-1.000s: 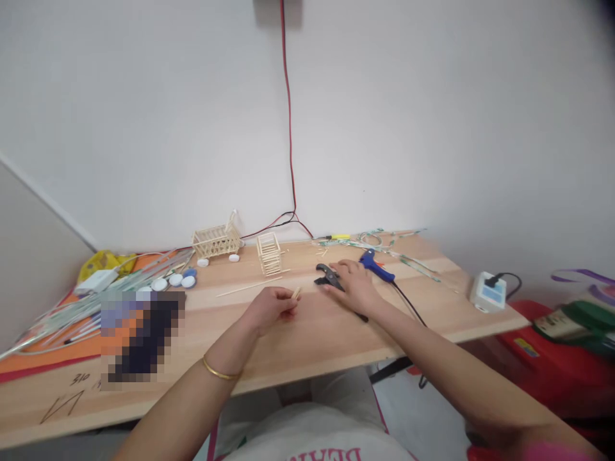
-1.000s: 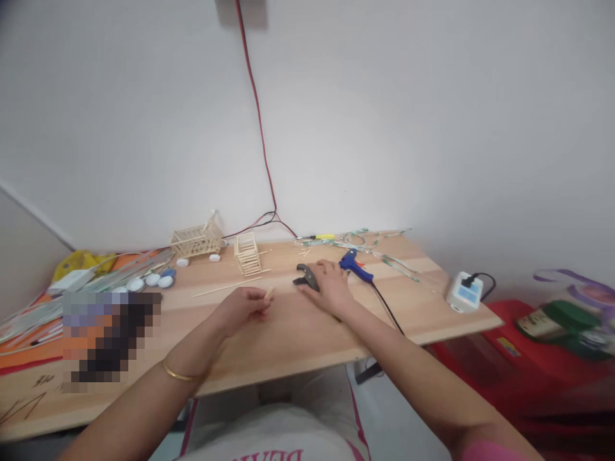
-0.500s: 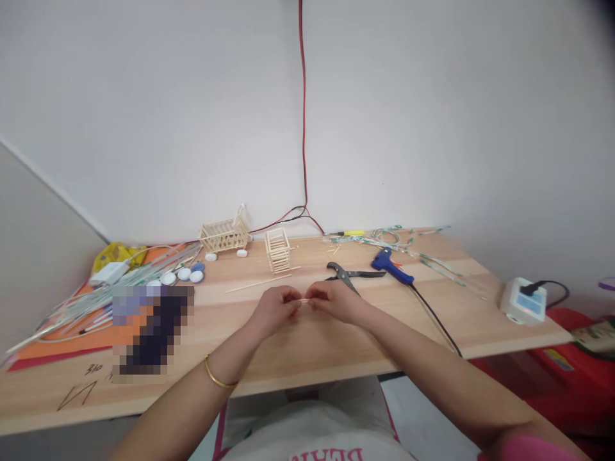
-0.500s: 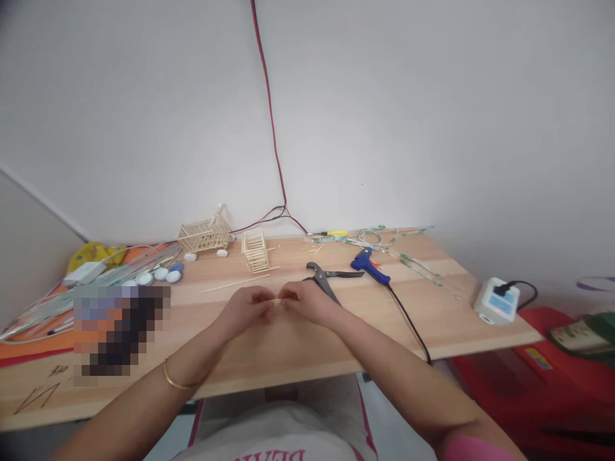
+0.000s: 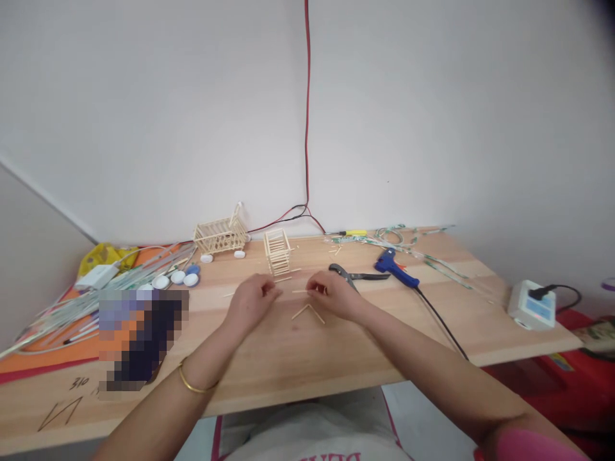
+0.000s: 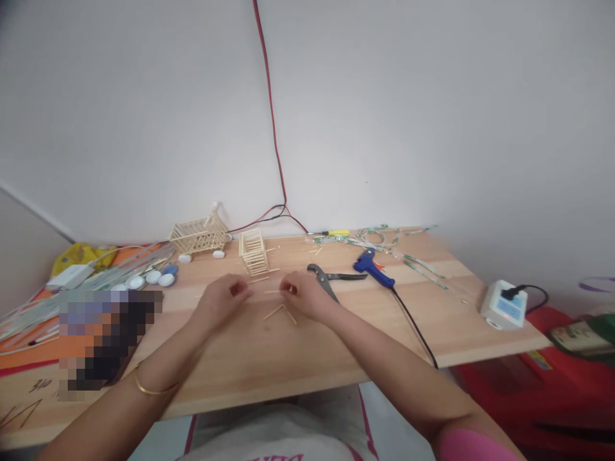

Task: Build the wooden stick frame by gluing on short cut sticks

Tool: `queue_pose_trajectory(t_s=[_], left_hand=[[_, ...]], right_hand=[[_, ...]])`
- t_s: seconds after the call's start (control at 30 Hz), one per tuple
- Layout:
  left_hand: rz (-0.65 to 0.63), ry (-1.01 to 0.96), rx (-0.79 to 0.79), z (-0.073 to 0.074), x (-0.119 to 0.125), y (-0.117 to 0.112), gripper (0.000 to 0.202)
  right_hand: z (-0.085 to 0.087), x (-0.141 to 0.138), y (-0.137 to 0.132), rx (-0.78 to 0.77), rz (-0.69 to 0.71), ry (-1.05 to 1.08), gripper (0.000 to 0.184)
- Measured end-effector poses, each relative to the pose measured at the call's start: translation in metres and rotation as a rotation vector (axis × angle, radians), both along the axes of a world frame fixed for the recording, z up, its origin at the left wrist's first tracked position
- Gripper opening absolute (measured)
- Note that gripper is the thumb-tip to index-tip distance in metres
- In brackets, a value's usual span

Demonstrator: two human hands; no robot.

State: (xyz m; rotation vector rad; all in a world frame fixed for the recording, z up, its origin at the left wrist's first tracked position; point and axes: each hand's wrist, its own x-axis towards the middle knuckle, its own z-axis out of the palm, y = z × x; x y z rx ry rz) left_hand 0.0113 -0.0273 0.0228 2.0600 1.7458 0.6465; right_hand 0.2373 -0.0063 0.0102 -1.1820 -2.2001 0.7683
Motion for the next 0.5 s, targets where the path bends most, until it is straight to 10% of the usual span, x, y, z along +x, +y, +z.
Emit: queue_pose_trajectory(t_s=[0.5], left_hand=[[0.171, -0.432, 0.125, 0.002, 0.006, 0.038, 0.027]], right_hand=[[0.037, -0.032, 0.038, -0.097, 0.029, 0.286, 0.020]])
